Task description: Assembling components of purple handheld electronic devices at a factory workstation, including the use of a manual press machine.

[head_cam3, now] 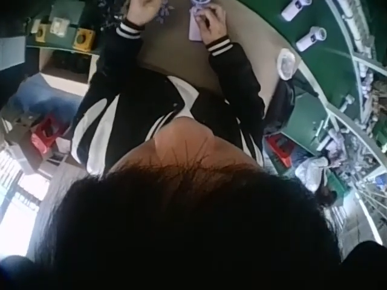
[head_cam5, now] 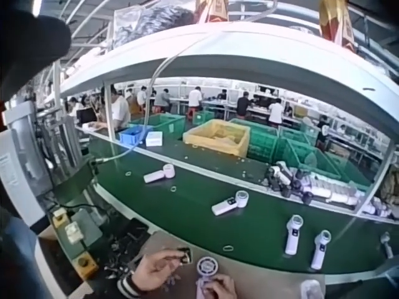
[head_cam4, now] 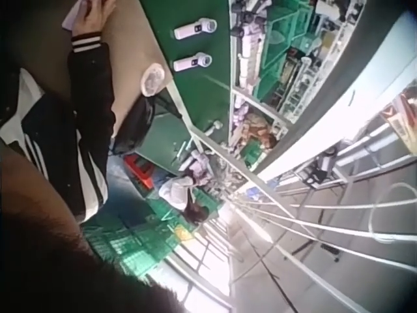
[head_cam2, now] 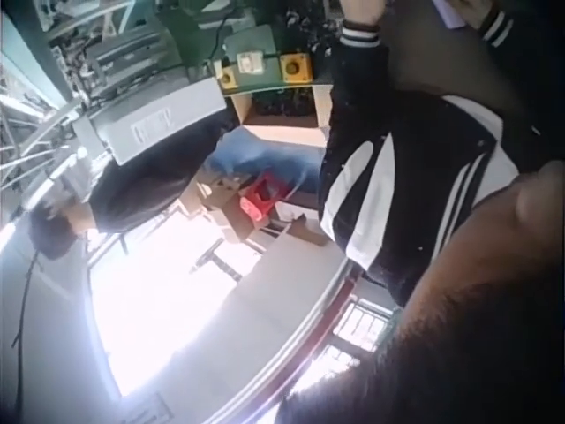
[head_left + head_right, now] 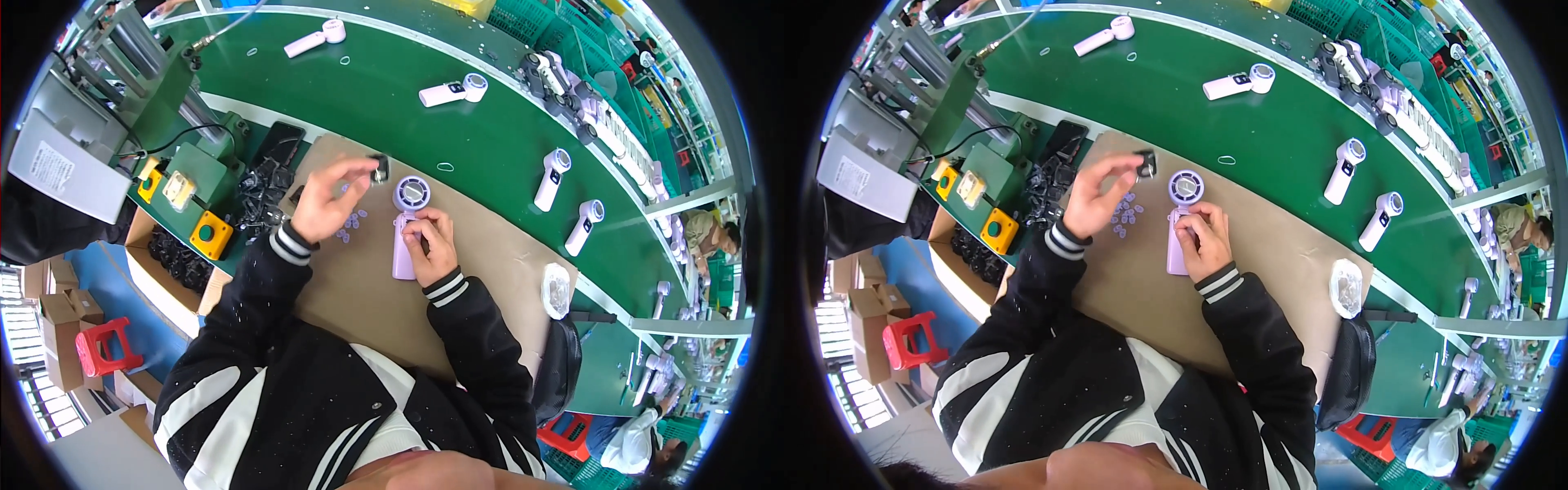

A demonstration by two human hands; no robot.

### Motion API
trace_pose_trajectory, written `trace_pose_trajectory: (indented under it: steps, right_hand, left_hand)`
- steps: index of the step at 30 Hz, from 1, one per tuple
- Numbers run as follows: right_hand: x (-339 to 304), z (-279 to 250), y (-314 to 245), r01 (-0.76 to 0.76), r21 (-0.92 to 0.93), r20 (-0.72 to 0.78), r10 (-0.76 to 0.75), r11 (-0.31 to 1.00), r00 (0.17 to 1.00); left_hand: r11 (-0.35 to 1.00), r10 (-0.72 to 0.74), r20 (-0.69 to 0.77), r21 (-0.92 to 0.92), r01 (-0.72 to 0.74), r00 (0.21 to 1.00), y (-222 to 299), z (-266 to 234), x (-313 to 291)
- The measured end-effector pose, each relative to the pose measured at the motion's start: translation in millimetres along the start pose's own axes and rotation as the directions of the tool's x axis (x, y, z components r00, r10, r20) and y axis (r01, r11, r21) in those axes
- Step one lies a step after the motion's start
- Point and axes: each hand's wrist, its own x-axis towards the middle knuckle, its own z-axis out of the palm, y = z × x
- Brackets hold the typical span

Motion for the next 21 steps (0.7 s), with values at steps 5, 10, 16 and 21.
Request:
trace_pose_trajectory:
  steps: [5, 10, 16, 21]
  right_hand:
    - [5.1, -2.9, 0.4, -0.050, 0.064, 0.016, 0.049, 0.997, 0.999]
    - [4.2, -5.9, -1.9, -0.107, 0.140, 0.023, 0.105, 0.984, 0.994]
    - [7.0, -14.3, -7.1, 0.000, -0.009, 0.017, 0.000, 1.000, 1.000]
    - [11.2, -9.6, -6.0, 0.006, -0.003, 0.029, -0.006, 1.000, 1.000]
  left_hand:
    - [0.989, -0.054, -0.014, -0.142, 0.052, 0.998, -8.6, 27.1, -34.8]
    - [0.988, 0.018, -0.002, -0.152, -0.018, 1.000, -17.7, 38.3, -41.2]
    - [0.983, -0.024, -0.005, -0.180, 0.023, 1.000, -21.9, 38.4, -40.5]
    - [0.979, -0.041, -0.004, -0.202, 0.039, 0.999, -20.8, 35.4, -39.9]
